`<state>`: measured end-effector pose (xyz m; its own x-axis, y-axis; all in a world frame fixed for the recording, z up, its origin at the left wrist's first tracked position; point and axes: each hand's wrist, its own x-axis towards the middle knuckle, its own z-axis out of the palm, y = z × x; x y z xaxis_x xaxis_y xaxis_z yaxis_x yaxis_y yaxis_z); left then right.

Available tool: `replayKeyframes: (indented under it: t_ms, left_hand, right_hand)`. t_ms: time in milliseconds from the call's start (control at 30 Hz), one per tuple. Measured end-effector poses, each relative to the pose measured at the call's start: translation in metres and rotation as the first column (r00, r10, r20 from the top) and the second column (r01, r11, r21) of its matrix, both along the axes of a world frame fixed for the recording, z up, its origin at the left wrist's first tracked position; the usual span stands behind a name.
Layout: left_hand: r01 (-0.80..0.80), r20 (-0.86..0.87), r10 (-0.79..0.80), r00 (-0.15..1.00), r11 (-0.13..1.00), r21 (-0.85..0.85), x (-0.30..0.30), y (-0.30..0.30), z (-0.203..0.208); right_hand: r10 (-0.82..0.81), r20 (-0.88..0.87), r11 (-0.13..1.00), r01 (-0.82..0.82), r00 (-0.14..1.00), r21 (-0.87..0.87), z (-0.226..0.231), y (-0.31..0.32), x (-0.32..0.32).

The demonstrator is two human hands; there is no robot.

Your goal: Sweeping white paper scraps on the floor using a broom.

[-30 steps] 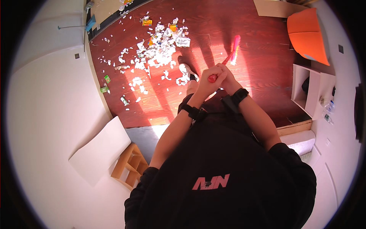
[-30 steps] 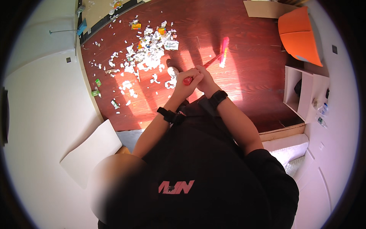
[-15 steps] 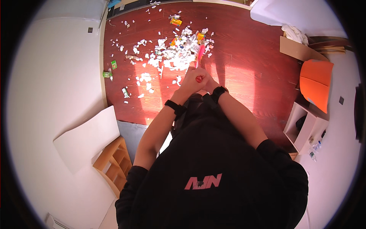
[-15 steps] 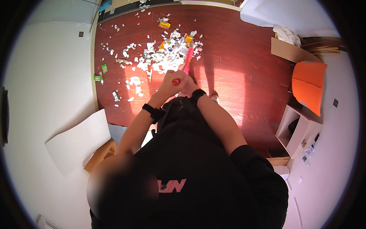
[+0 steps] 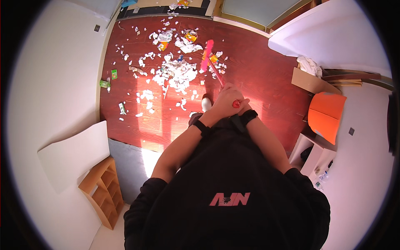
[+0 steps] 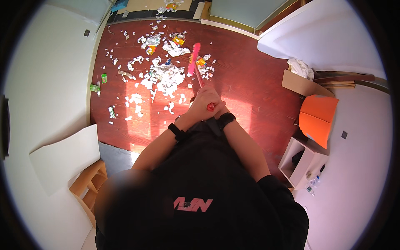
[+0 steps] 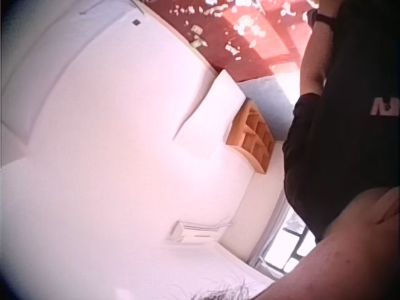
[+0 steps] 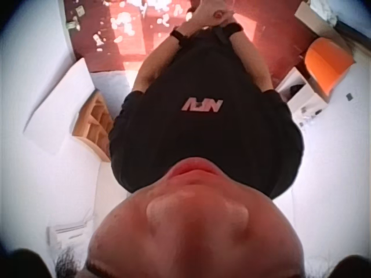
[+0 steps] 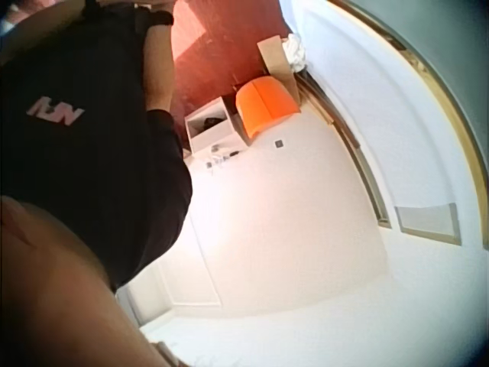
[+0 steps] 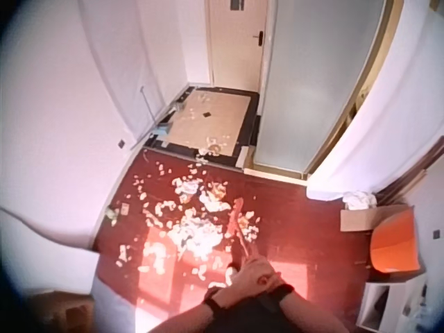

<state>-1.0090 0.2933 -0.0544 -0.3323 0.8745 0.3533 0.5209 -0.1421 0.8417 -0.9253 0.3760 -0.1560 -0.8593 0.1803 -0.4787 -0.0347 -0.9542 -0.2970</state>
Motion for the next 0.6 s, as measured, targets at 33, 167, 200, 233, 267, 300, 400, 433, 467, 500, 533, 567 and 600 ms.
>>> replayKeyframes:
  t_ms: [33, 167, 200, 233, 267, 300, 400, 433, 467, 500, 533, 567, 600]
  left_hand:
    - [-0.012, 0.012, 0.011, 1.000, 0.999, 0.032, -0.003, 0.008, -0.001]
    - [-0.014, 0.388, 0.010, 0.922, 1.000, 0.008, -0.009, 0.035, -0.016]
    - [0.003, 0.446, 0.024, 0.895, 0.998, -0.059, -0.009, 0.040, -0.023]
    - [0.022, 0.499, 0.043, 0.865, 0.992, -0.123, -0.010, 0.044, -0.030]
    - [0.043, 0.558, 0.062, 0.827, 0.984, -0.174, -0.011, 0.047, -0.038]
    - [0.031, 0.547, 0.096, 0.832, 0.975, -0.219, -0.012, 0.051, -0.045]
    - [-0.026, 0.538, 0.174, 0.825, 0.962, -0.270, -0.019, 0.063, -0.063]
    - [-0.063, 0.539, 0.199, 0.818, 0.963, -0.260, -0.019, 0.064, -0.066]
    - [-0.071, 0.546, 0.238, 0.803, 0.948, -0.309, -0.020, 0.065, -0.067]
    - [-0.144, 0.488, 0.287, 0.825, 0.940, -0.310, -0.020, 0.066, -0.066]
    - [-0.168, 0.444, 0.306, 0.842, 0.931, -0.323, -0.023, 0.065, -0.064]
    - [-0.169, 0.406, 0.318, 0.857, 0.916, -0.363, -0.025, 0.065, -0.061]
    - [-0.174, 0.373, 0.329, 0.868, 0.903, -0.392, -0.027, 0.065, -0.056]
  right_hand:
    - [-0.020, 0.025, 1.000, 0.019, 0.999, 0.021, 0.001, 0.008, 0.002]
    - [-0.081, 0.143, 0.985, 0.056, 0.986, 0.165, -0.003, 0.038, 0.002]
    - [-0.081, 0.185, 0.976, 0.040, 0.979, 0.212, -0.007, 0.044, 0.001]
    - [-0.061, 0.231, 0.963, -0.004, 0.971, 0.270, -0.010, 0.051, 0.003]
    - [-0.042, 0.279, 0.945, -0.052, 0.959, 0.323, -0.014, 0.058, 0.005]
    - [-0.028, 0.262, 0.944, -0.060, 0.965, 0.324, -0.021, 0.065, 0.005]
    - [0.045, 0.276, 0.997, -0.059, 0.960, 0.042, -0.047, 0.083, -0.011]
    - [0.062, 0.228, 0.997, -0.073, 0.972, 0.041, -0.054, 0.084, -0.015]
    - [0.050, 0.272, 0.999, -0.054, 0.961, 0.005, -0.058, 0.083, -0.015]
    - [0.076, 0.261, 0.996, -0.061, 0.962, -0.065, -0.064, 0.082, -0.025]
    - [0.156, 0.152, 0.984, -0.168, 0.976, 0.064, -0.065, 0.084, -0.028]
    - [0.234, 0.136, 0.949, -0.256, 0.963, 0.186, -0.064, 0.084, -0.032]
    - [0.348, 0.182, 0.807, -0.393, 0.920, 0.442, -0.063, 0.087, -0.036]
